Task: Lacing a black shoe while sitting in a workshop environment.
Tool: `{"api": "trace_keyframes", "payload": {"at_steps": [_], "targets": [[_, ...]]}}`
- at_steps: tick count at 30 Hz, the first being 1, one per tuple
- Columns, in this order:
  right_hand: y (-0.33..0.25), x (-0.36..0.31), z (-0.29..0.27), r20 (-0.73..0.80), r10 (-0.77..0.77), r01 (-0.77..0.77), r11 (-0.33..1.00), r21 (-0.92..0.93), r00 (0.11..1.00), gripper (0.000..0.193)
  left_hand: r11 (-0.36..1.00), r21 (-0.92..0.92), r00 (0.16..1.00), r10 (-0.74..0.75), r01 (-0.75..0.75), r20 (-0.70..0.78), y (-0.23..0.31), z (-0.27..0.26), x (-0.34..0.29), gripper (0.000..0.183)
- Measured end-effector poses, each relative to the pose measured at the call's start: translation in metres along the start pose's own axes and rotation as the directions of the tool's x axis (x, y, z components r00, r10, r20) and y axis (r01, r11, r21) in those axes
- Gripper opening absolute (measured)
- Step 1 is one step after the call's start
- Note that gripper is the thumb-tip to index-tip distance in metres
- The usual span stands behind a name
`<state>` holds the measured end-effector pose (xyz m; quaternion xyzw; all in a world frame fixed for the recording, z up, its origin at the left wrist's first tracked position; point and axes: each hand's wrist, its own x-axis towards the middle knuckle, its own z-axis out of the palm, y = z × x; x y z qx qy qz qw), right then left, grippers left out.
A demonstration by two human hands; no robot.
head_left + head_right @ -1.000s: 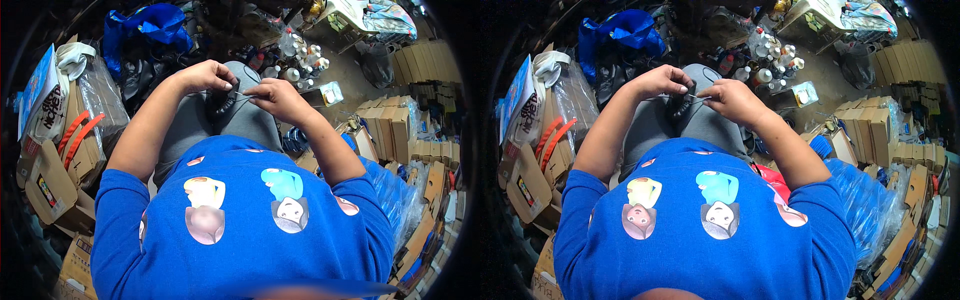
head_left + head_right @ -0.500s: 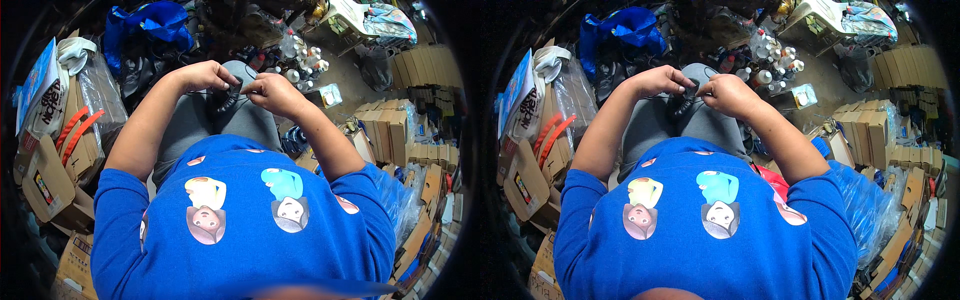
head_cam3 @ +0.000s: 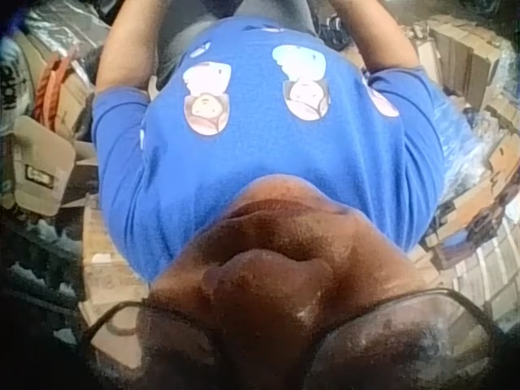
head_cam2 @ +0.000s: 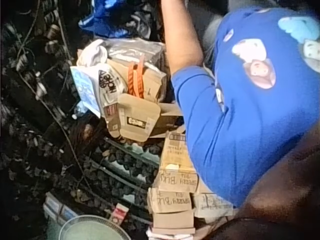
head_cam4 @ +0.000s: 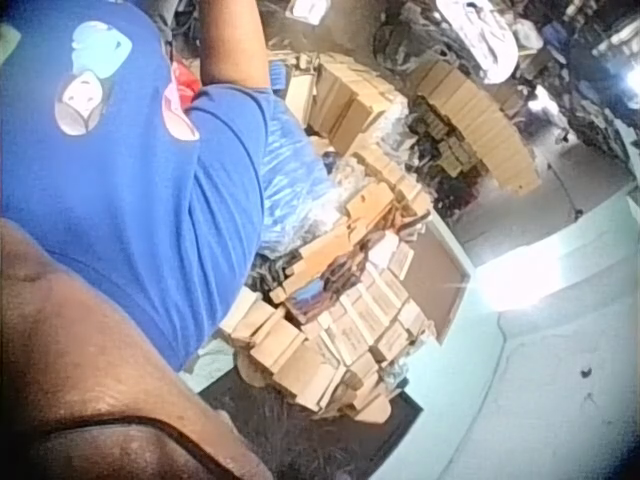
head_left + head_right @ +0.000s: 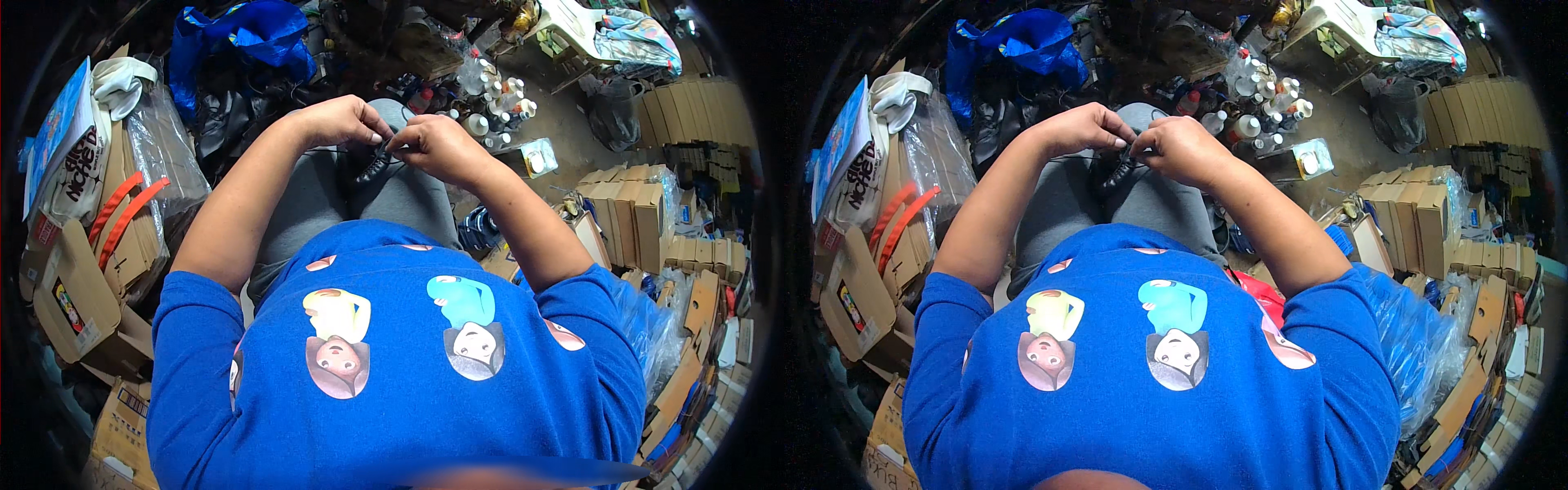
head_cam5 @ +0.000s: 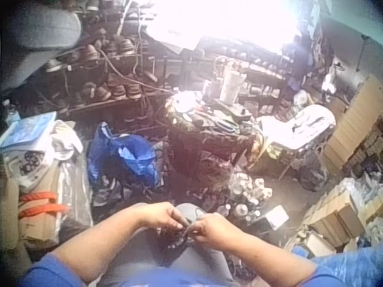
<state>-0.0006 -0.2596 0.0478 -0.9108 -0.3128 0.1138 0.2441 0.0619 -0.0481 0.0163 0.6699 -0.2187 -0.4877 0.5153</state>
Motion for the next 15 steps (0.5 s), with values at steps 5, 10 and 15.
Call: {"api": "trace_keyframes", "payload": {"at_steps": [5,10,15], "targets": [[0.018,-0.002,0.002,0.089,0.101,-0.122,0.951,0.283,0.991,0.019,0.975,0.176,0.99,0.142,-0.139,-0.003,-0.009,-0.004,0.008,0.03],[0.041,-0.007,0.012,0.187,0.117,-0.199,0.833,0.517,0.975,0.019,0.975,0.155,0.987,0.15,-0.158,0.062,-0.013,-0.006,0.011,0.035],[0.048,-0.007,0.017,0.225,0.129,-0.243,0.755,0.61,0.966,0.021,0.974,0.15,0.985,0.167,-0.17,0.037,-0.014,-0.005,0.01,0.035]]}}
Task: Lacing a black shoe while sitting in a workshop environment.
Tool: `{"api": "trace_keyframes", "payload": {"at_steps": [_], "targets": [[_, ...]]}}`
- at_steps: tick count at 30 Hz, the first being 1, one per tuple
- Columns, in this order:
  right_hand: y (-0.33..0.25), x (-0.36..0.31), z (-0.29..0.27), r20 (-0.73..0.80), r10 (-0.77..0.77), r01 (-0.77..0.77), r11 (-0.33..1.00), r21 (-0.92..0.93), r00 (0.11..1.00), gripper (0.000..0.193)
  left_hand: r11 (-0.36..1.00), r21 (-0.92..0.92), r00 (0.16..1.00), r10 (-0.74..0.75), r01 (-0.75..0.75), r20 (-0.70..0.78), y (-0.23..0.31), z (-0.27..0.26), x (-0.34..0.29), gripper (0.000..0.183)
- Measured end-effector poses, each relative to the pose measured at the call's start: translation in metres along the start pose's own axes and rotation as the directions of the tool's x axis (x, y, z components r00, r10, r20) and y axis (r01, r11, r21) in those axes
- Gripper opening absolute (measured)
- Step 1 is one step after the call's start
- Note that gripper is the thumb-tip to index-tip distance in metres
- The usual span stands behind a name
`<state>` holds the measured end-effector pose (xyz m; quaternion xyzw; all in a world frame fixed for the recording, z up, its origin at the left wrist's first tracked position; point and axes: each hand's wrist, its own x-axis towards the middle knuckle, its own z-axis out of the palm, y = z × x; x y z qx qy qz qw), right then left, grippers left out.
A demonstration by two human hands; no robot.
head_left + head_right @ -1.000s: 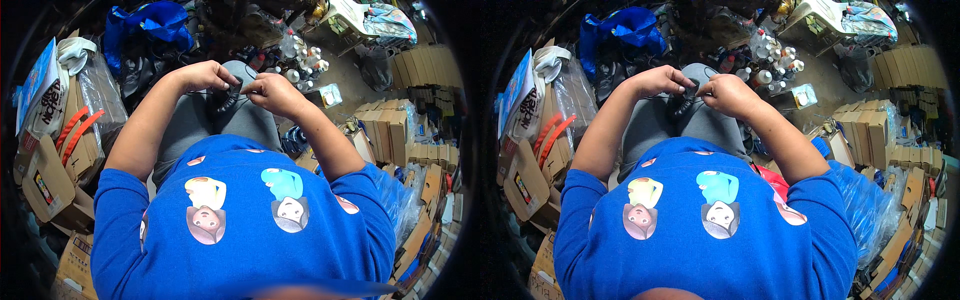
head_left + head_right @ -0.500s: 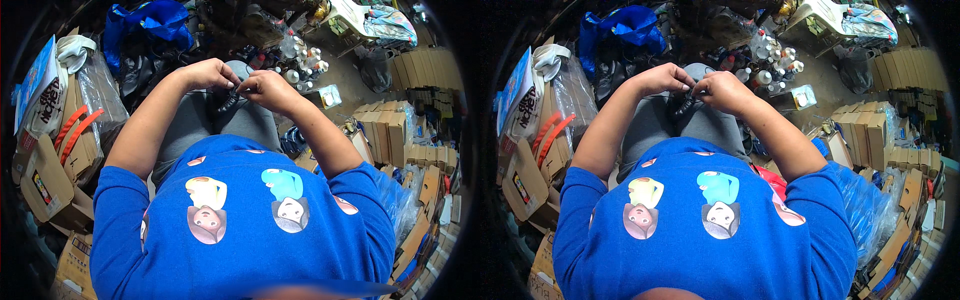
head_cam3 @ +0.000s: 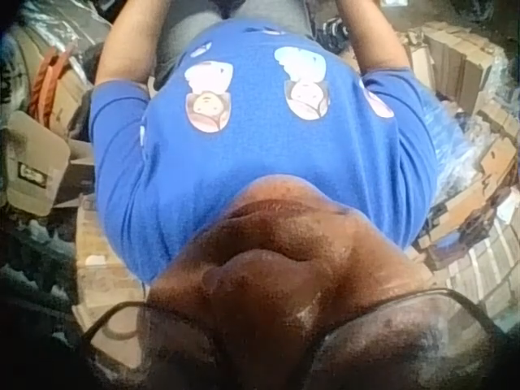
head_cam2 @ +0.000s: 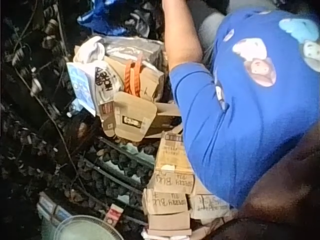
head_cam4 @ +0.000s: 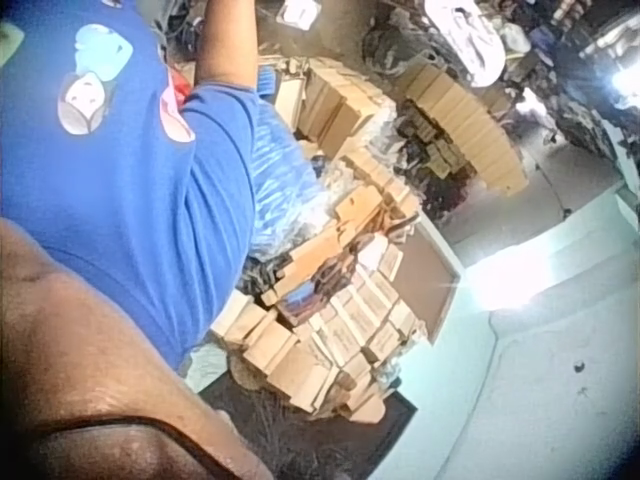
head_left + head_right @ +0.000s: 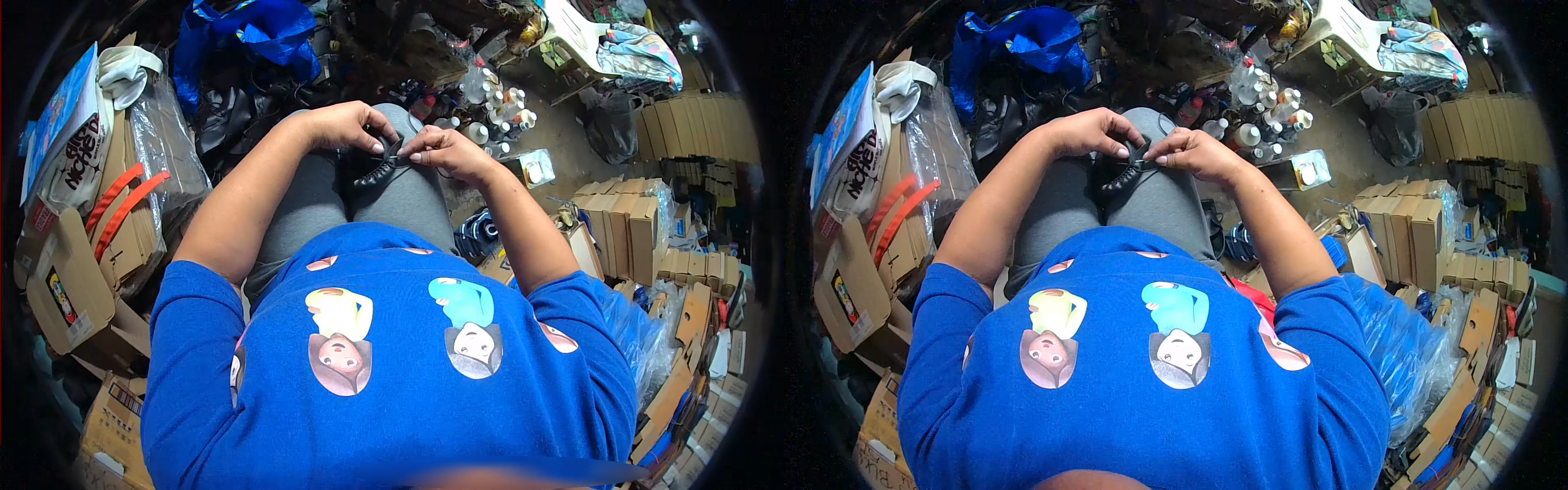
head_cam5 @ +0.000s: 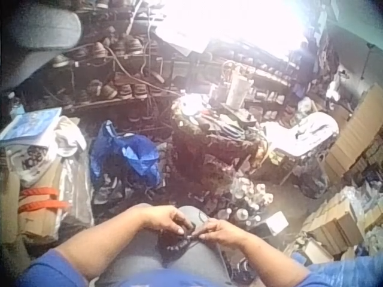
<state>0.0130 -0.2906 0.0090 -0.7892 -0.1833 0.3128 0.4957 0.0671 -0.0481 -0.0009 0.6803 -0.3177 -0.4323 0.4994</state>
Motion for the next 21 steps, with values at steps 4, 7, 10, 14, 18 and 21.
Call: {"api": "trace_keyframes", "payload": {"at_steps": [4,7,10,14,18,21], "targets": [[-0.002,0.001,0.017,-0.07,0.005,-0.001,0.998,0.055,0.998,0.019,0.999,0.038,0.999,0.026,-0.024,-0.04,-0.003,0.003,-0.002,0.034],[-0.018,0.001,0.036,-0.173,0.08,-0.046,0.98,0.192,0.982,0.01,0.996,0.083,0.998,-0.021,0.026,-0.061,0.002,0.005,-0.004,0.035],[-0.019,-0.001,0.035,-0.288,-0.144,0.081,0.972,-0.22,0.947,0.01,0.937,0.349,0.93,0.129,-0.001,-0.344,0.01,0.013,-0.016,0.037],[-0.03,-0.012,0.033,-0.274,-0.111,0.025,0.953,-0.302,0.955,0.014,0.917,0.398,0.825,0.206,0.026,-0.526,0.005,0.025,-0.051,0.047],[-0.035,-0.023,0.044,-0.258,-0.277,0.021,0.717,-0.697,0.926,0.026,0.959,0.281,0.762,0.163,0.026,-0.627,0.008,0.056,-0.075,0.032],[-0.039,-0.031,0.062,-0.305,-0.311,0.003,0.704,-0.71,0.9,0.035,0.765,0.603,0.661,0.335,0.226,-0.672,-0.003,0.074,-0.079,0.017]]}}
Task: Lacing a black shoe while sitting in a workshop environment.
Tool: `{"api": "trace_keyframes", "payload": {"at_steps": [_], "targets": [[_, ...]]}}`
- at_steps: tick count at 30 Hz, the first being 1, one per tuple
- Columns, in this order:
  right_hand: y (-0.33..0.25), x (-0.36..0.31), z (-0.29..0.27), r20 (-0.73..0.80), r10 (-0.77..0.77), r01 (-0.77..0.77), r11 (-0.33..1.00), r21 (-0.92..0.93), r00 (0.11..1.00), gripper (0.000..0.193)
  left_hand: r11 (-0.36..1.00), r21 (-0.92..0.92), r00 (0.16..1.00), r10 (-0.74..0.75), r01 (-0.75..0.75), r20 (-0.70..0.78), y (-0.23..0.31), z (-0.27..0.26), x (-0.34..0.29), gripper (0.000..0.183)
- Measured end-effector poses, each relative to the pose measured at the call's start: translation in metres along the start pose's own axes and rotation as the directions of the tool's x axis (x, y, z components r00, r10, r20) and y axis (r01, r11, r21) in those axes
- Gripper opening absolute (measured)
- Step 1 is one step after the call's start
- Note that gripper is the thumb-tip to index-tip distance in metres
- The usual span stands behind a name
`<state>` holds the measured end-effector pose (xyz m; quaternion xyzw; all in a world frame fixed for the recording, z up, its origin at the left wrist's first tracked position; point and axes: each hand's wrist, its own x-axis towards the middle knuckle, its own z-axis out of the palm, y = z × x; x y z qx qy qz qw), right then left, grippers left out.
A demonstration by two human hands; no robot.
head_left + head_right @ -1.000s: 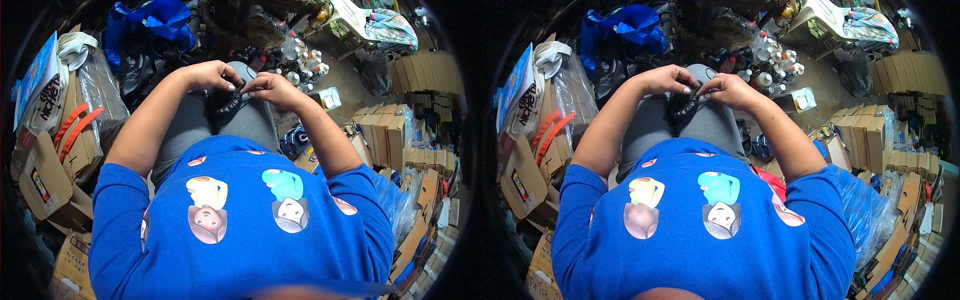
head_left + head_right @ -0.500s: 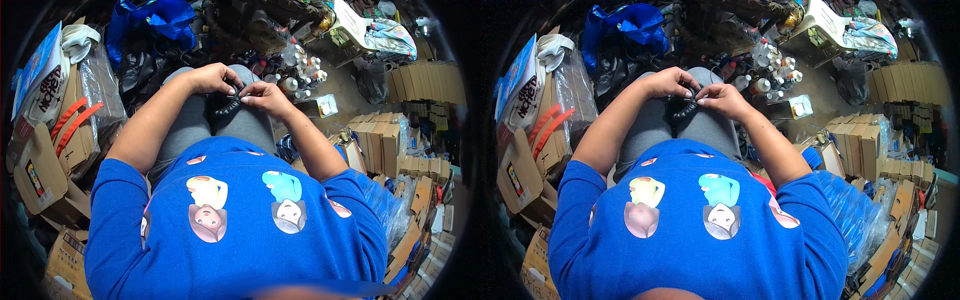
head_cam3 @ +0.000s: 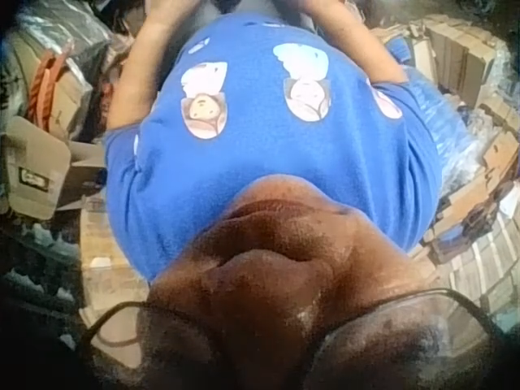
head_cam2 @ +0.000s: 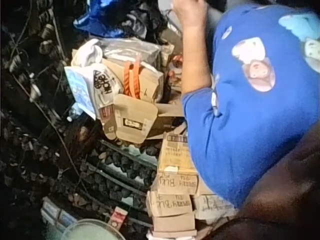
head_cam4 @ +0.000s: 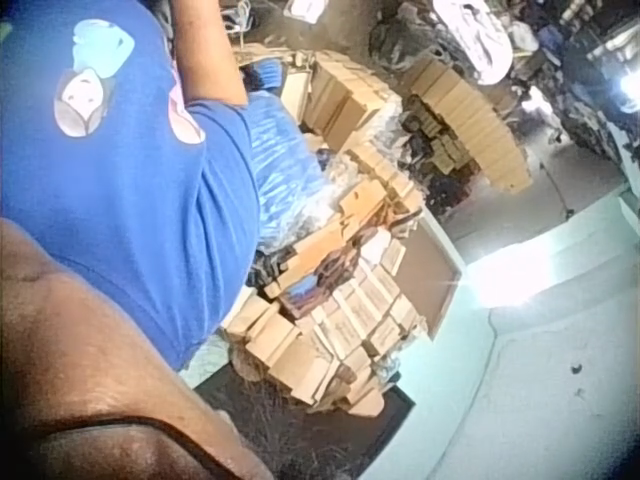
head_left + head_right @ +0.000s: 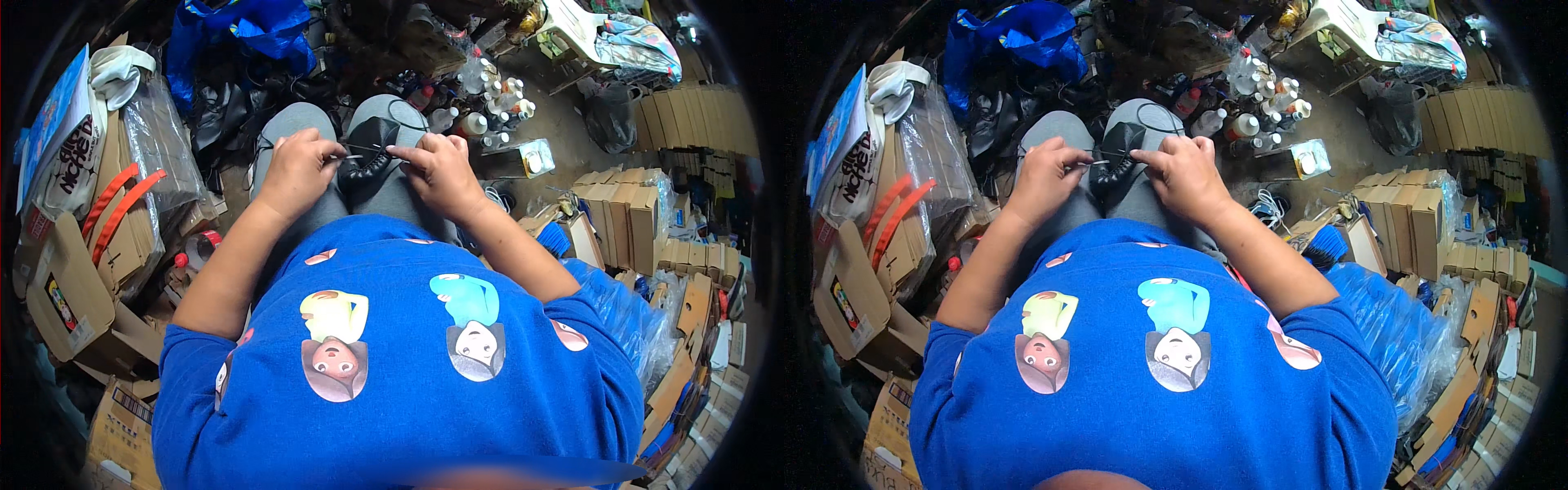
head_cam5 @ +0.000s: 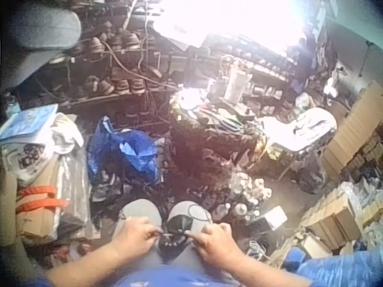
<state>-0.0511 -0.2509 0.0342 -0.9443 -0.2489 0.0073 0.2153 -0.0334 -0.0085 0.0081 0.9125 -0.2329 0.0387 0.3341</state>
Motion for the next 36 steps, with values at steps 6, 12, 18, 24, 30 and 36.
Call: {"api": "trace_keyframes", "payload": {"at_steps": [6,12,18,24,30,36], "targets": [[0.015,0.005,0.002,0.144,0.14,-0.176,0.946,0.272,0.98,0.039,0.944,-0.331,0.996,-0.027,-0.002,-0.082,-0.008,0.011,0.014,0.023],[0.035,0.028,-0.012,0.358,0.1,-0.267,0.849,0.456,0.928,0.033,0.933,-0.35,0.996,-0.071,0.085,0.052,-0.014,0.018,0.017,0.031],[0.035,0.035,-0.015,0.399,0.121,-0.305,0.845,0.44,0.909,0.026,0.943,-0.327,0.997,-0.046,0.063,0.06,-0.014,0.018,0.018,0.029],[0.036,0.036,-0.016,0.421,0.121,-0.324,0.829,0.456,0.899,0.026,0.945,-0.322,0.997,-0.044,0.064,0.069,-0.013,0.018,0.019,0.029],[0.04,0.037,-0.014,0.42,0.094,-0.312,0.817,0.485,0.902,0.025,0.928,-0.365,0.996,-0.047,0.072,0.075,-0.016,0.02,0.019,0.03],[0.039,0.038,-0.016,0.428,0.11,-0.333,0.804,0.492,0.897,0.026,0.936,-0.345,0.995,-0.041,0.069,0.089,-0.014,0.018,0.02,0.028]]}}
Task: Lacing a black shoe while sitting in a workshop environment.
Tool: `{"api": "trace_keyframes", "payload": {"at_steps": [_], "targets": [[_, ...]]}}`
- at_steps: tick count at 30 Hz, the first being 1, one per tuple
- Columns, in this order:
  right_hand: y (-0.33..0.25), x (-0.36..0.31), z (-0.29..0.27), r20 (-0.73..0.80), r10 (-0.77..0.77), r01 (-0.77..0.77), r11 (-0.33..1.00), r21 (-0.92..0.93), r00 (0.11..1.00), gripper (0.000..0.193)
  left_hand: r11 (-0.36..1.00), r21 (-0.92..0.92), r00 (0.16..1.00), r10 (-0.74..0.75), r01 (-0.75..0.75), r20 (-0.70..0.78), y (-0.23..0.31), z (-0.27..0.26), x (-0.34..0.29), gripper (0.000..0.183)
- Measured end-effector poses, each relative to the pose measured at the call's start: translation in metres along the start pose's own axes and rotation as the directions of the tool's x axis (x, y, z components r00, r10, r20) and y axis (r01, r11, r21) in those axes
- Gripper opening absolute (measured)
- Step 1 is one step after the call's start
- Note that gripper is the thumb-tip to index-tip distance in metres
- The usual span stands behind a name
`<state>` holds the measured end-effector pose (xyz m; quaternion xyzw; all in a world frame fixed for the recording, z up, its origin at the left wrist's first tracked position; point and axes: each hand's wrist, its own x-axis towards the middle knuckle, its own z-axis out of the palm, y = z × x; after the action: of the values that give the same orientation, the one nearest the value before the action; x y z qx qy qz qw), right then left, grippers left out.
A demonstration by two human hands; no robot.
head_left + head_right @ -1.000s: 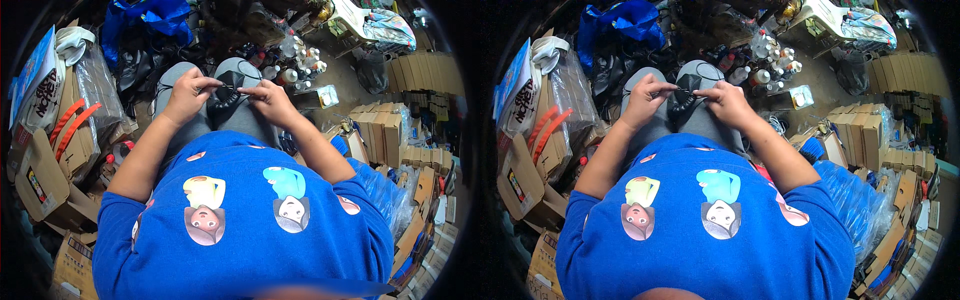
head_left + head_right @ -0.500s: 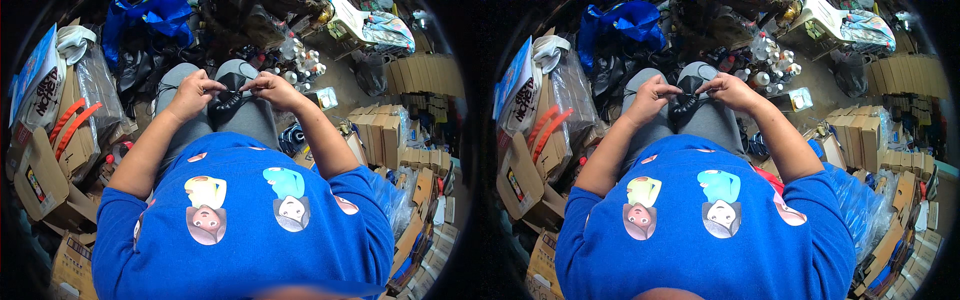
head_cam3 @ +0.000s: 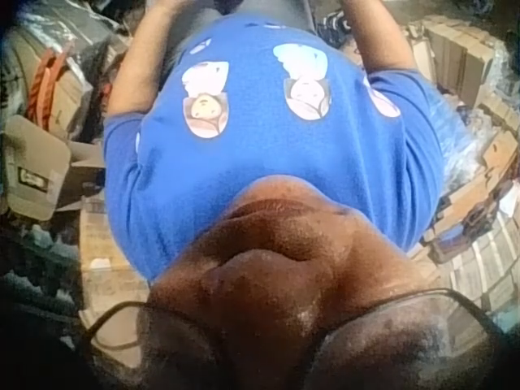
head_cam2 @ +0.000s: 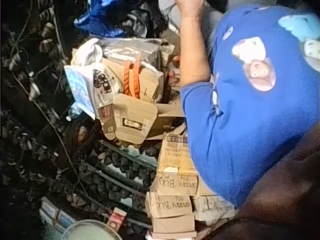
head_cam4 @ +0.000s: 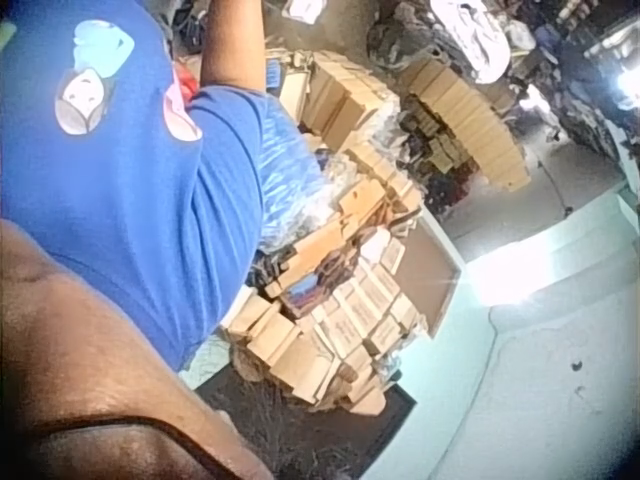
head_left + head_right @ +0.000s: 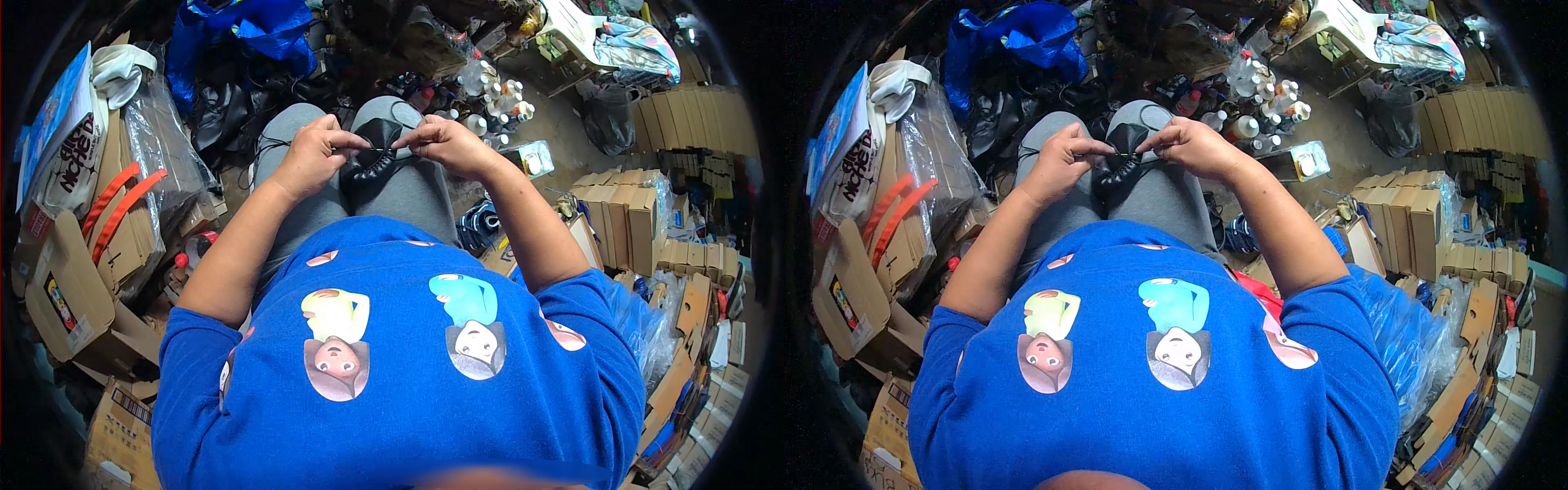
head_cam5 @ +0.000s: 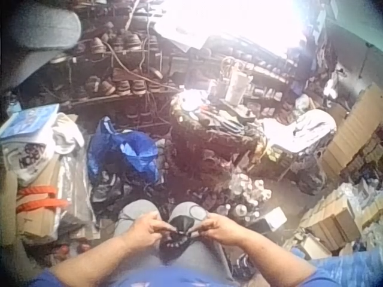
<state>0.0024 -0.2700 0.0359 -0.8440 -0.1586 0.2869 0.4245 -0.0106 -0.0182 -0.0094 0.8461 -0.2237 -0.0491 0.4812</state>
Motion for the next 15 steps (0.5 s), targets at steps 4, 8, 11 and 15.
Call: {"api": "trace_keyframes", "payload": {"at_steps": [4,8,11,15], "targets": [[0.006,0.002,-0.002,0.039,-0.013,0.013,1.0,-0.007,0.999,0.028,1.0,0.007,1.0,0.007,-0.007,0.004,0.0,0.003,0.002,0.027],[0.009,0.005,-0.003,0.108,0.001,-0.011,0.996,0.091,0.994,0.031,0.999,-0.025,0.997,-0.025,0.027,0.067,-0.001,0.004,0.008,0.023],[0.019,0.007,-0.003,0.13,-0.008,-0.019,0.979,0.201,0.991,0.03,0.993,-0.1,0.991,-0.055,0.067,0.121,-0.003,0.004,0.014,0.025],[0.019,0.008,-0.002,0.133,-0.008,-0.022,0.976,0.218,0.991,0.029,0.986,-0.131,0.985,-0.085,0.105,0.153,-0.004,0.008,0.017,0.018]]}}
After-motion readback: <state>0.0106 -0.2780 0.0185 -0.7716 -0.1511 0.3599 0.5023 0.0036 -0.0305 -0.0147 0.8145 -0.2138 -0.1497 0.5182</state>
